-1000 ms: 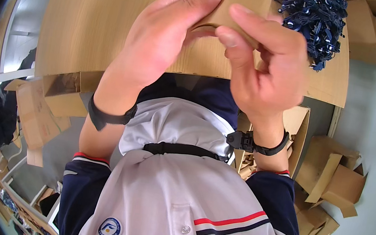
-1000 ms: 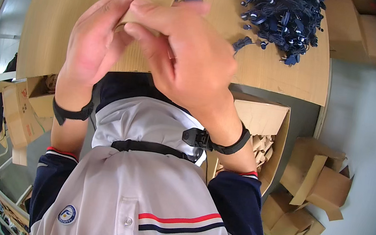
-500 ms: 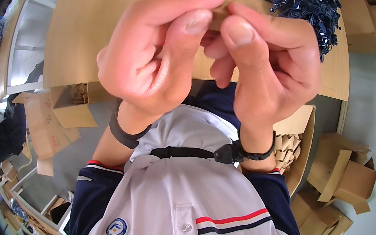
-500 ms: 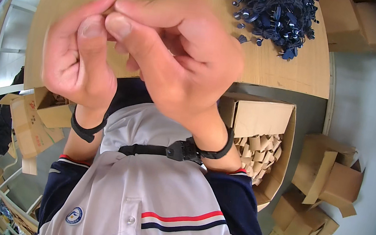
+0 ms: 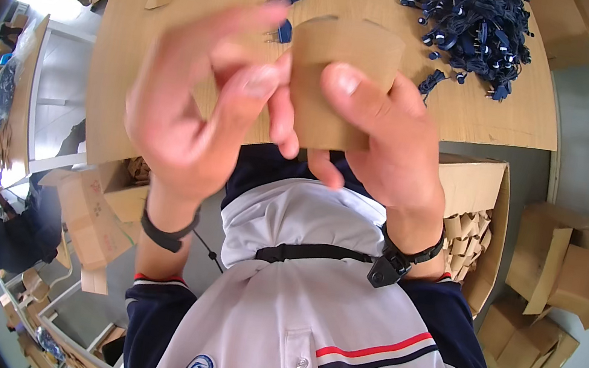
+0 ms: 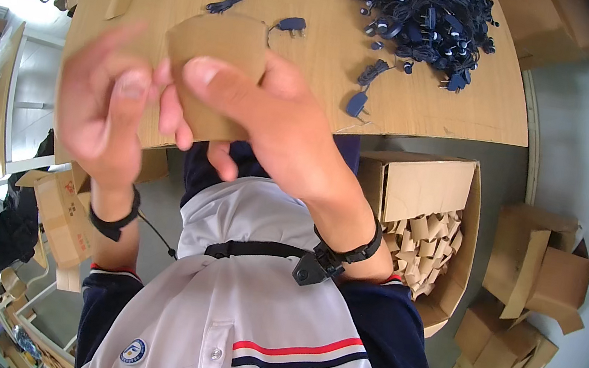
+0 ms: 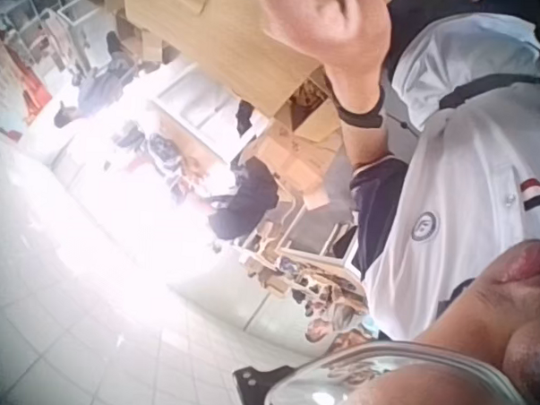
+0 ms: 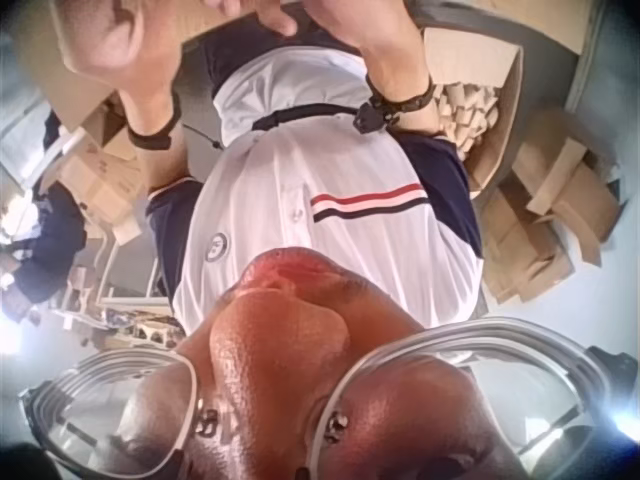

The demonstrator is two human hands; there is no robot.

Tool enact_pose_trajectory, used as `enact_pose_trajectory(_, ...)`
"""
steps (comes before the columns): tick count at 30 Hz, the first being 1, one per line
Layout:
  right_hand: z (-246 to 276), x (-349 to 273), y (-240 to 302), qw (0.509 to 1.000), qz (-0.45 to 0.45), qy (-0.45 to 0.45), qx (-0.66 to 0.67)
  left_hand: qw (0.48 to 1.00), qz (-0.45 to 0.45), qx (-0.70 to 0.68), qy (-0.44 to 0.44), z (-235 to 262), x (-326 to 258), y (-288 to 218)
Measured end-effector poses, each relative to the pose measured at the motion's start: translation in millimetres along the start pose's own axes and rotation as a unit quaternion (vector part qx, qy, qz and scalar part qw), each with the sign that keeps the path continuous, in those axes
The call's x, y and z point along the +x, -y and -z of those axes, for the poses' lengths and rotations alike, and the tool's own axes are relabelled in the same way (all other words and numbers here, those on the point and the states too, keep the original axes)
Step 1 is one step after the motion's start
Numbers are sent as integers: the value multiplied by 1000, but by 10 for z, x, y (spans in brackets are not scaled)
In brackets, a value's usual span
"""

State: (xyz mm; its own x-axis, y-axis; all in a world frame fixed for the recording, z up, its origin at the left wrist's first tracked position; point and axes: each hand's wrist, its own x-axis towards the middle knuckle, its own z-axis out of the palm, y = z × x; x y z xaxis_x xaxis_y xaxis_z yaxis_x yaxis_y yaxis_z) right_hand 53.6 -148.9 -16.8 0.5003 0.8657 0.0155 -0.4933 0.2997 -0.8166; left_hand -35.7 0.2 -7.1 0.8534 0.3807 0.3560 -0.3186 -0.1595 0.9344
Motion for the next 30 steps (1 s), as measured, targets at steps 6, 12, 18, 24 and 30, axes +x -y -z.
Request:
enact_pose_trajectory(6,-109,-142,100,996,-55,12,-75,911,-191,164,326,304,438,-106)
enact_pose_trajectory(12,-88,-20,-5,926,120,-121,-338,959,-104,133,229,129,331,-58)
enact_pose_trajectory(18,10,91,18,786,255,-132,-547,993,-56,34,95,-86,349,144)
enact_pose_trajectory(24,190,-65,142,833,116,20,-540,883,285,-292,233,-222,176,336)
enact_pose_trajectory(30,295,-152,-173,962,34,-131,-235,908,-211,267,244,-80,138,101)
